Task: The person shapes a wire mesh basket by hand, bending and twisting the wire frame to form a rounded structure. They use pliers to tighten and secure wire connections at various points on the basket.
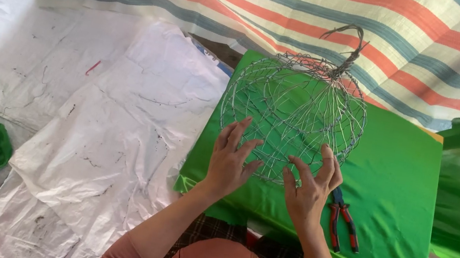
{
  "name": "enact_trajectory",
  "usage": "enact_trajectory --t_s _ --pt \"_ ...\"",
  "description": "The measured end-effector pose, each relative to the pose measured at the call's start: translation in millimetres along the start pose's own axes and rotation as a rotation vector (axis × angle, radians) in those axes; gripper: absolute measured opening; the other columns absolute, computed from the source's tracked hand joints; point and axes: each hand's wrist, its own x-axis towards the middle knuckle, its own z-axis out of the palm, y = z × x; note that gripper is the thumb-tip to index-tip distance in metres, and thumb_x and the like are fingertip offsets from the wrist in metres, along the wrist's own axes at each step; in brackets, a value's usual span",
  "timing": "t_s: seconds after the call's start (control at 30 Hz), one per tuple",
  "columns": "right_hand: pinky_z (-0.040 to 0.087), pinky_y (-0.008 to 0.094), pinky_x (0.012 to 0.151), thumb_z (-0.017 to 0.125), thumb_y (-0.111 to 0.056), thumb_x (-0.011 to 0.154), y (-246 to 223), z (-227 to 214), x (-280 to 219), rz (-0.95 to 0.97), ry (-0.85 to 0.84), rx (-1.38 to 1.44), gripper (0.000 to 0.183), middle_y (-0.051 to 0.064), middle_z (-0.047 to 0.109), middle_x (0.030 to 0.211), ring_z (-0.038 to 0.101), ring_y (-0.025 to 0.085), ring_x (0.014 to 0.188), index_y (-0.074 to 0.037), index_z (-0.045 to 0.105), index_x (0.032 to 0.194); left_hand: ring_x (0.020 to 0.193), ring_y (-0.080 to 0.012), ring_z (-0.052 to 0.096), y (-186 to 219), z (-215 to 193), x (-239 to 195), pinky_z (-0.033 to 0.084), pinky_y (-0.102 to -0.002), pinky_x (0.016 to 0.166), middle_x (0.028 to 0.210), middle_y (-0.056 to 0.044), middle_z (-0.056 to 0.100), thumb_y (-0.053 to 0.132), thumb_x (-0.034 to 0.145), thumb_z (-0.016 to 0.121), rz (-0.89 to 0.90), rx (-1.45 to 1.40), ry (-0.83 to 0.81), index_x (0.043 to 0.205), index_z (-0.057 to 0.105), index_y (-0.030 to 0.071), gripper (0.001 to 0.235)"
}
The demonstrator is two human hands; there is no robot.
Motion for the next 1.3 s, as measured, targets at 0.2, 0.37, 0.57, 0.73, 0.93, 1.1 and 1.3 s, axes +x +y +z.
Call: enact_trajectory --t_s 0.2,0.37,0.57,0.73,0.93,1.1,1.3 --pt "0.035 0.067 0.113 0.079 -0.022 0.094 -4.1 -1.4 1.9 0.000 -0.017 -0.015 0.025 0.012 0.026 0.165 0.023 0.045 0.146 -0.023 0.075 0.119 0.141 -0.0410 0.039 -1.1 1.2 0.0 0.036 -0.052 0.114 0.159 -0.014 0.041 0.044 0.091 0.073 0.000 -0.009 0.002 0.122 0.070 0.020 0.039" --pt "0.034 0.067 0.114 0.077 -0.023 0.096 -6.7 -1.1 1.2 0.011 -0.021 -0.007 0.023 0.011 0.024 0.165 0.021 0.044 0.146 -0.022 0.075 0.118 0.142 -0.0408 0.039 -0.1 -2.1 0.1 0.036 -0.052 0.115 0.160 -0.013 0.040 0.043 0.089 0.074 -0.005 -0.005 -0.009 0.123 0.069 0.020 0.041" --pt "0.032 0.066 0.115 0.080 -0.024 0.093 -2.8 4.4 -1.1 0.009 0.010 -0.004 0.025 0.011 0.026 0.165 0.023 0.043 0.145 -0.024 0.076 0.118 0.142 -0.0415 0.039 -1.0 -3.6 0.5 0.035 -0.053 0.116 0.159 -0.014 0.040 0.041 0.089 0.075 0.000 -0.012 -0.026 0.122 0.070 0.019 0.040" --pt "0.032 0.064 0.115 0.080 -0.024 0.092 -2.0 3.2 0.8 -0.017 0.018 -0.024 0.025 0.011 0.027 0.165 0.025 0.042 0.145 -0.024 0.076 0.117 0.142 -0.0415 0.039 -0.3 -2.7 -0.1 0.034 -0.053 0.116 0.159 -0.015 0.040 0.039 0.087 0.077 0.002 -0.023 -0.016 0.122 0.069 0.019 0.041" --pt "0.030 0.062 0.117 0.082 -0.025 0.089 -1.1 5.3 0.0 0.007 0.022 -0.018 0.027 0.012 0.030 0.164 0.026 0.042 0.144 -0.025 0.076 0.116 0.142 -0.0402 0.039 -1.2 -2.1 1.2 0.035 -0.052 0.116 0.159 -0.013 0.041 0.038 0.086 0.079 0.004 -0.019 -0.004 0.123 0.070 0.019 0.042" --pt "0.030 0.062 0.117 0.080 -0.022 0.091 -3.9 4.7 -2.9 0.001 0.035 -0.020 0.026 0.013 0.029 0.164 0.027 0.042 0.144 -0.023 0.076 0.116 0.142 -0.0397 0.039 0.5 -3.9 0.7 0.034 -0.051 0.117 0.160 -0.013 0.041 0.039 0.088 0.076 0.017 -0.018 0.010 0.123 0.070 0.019 0.042" --pt "0.031 0.062 0.117 0.083 -0.019 0.088 0.8 7.6 -3.1 -0.007 0.027 -0.046 0.031 0.014 0.030 0.164 0.026 0.043 0.145 -0.023 0.077 0.118 0.142 -0.0398 0.040 -1.6 0.3 -1.4 0.035 -0.051 0.117 0.160 -0.013 0.041 0.040 0.087 0.078 0.018 -0.006 0.028 0.124 0.070 0.019 0.044"
